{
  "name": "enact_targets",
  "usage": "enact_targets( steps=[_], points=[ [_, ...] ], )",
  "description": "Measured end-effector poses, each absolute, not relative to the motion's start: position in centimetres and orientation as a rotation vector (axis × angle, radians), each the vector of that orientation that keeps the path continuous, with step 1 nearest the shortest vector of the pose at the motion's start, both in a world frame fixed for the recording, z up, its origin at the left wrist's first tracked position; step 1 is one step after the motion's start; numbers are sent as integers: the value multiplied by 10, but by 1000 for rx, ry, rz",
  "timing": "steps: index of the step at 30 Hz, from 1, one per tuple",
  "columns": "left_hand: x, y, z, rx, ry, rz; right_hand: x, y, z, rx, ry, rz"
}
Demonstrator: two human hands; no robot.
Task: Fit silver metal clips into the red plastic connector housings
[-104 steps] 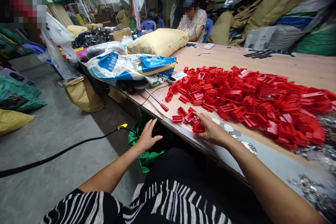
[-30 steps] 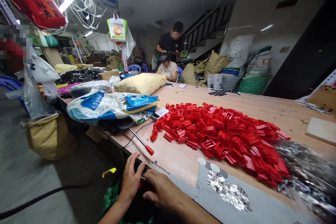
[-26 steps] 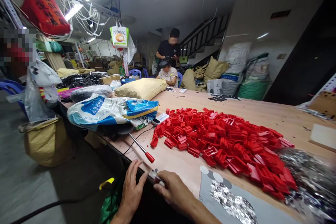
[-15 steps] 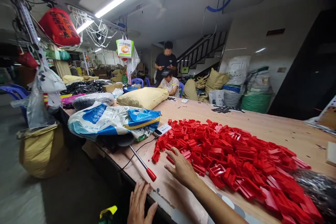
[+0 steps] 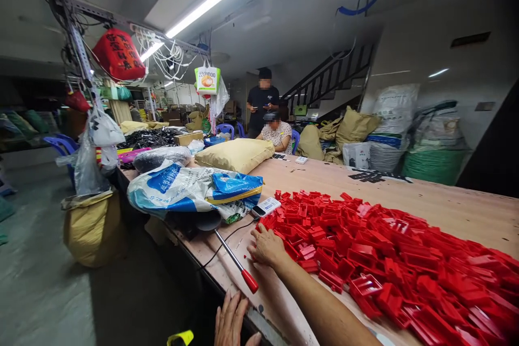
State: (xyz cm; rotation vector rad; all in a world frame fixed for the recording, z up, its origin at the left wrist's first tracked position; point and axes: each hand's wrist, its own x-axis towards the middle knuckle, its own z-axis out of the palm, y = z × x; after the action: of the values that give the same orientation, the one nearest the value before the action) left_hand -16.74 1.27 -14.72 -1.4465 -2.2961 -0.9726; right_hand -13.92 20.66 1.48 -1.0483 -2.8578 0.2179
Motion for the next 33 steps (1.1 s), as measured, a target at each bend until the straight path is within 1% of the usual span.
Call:
enact_targets(
  steps=[6,12,14,17,21,25,30,33],
  points=[
    [-168,14,-154,-1433,-2251,-1077,-115,209,16,-969,-2904,179],
    [-168,15,-147,-1452,-2244,-1133,-71,211,16,-679,-2933,193],
    [-163,14,-140,-1437,-2242,-1191,-56,214,13,-591,-2933,191],
    [-150,9,-122,-1452,-2202,-1275,-35,220,6,-574,-2933,169],
    [-124,-5,-87,-1658,-2056,-1342,-8,221,4,-547,-2910,149],
    [-102,-9,-57,-1809,-1992,-1497,13,215,8,-551,-2940,135],
    [-86,15,-47,-1956,-2035,-1527,34,205,15,-644,-2884,172],
    [-83,38,-45,-1912,-2132,-1497,51,197,20,-704,-2730,231]
  ],
)
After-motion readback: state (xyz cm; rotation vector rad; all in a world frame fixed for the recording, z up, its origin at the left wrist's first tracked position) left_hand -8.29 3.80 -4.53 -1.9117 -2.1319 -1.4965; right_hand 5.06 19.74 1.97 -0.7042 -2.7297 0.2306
